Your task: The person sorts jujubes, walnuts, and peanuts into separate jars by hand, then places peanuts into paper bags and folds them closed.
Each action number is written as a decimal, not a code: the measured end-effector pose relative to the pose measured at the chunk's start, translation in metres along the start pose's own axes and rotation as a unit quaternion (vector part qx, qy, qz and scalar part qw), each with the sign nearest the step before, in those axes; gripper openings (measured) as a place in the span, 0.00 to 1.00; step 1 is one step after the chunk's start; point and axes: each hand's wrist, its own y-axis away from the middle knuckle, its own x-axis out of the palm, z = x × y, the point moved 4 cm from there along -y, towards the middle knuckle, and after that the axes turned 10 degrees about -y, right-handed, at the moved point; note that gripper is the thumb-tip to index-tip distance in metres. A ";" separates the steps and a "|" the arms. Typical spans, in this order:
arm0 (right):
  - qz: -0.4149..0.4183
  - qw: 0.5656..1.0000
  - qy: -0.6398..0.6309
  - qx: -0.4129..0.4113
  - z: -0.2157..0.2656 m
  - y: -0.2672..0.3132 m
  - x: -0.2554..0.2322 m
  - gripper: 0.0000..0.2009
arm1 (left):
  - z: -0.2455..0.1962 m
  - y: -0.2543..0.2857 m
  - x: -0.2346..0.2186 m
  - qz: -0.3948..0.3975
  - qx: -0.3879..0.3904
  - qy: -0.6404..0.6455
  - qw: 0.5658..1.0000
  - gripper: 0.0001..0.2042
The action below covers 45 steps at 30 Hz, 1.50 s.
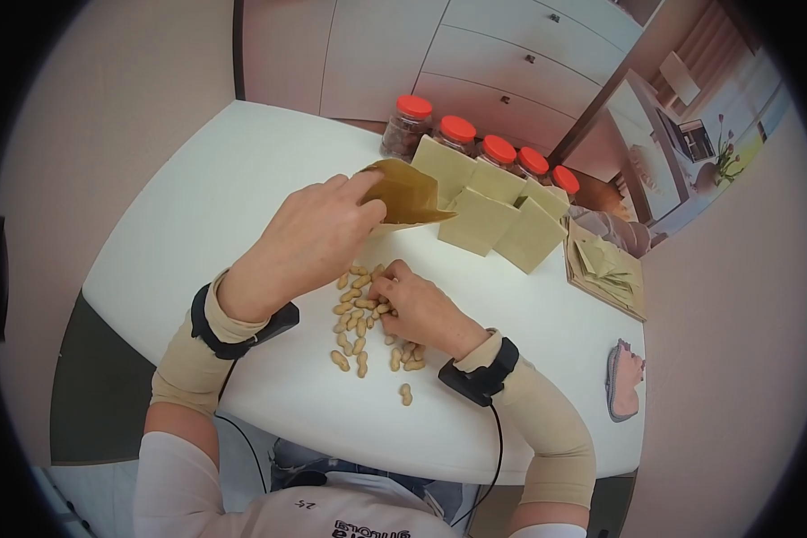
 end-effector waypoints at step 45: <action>-0.258 0.956 -0.014 -0.140 0.082 -0.007 -0.113 0.10 | 0.003 -0.001 0.001 -0.031 -0.009 -0.003 0.999 0.04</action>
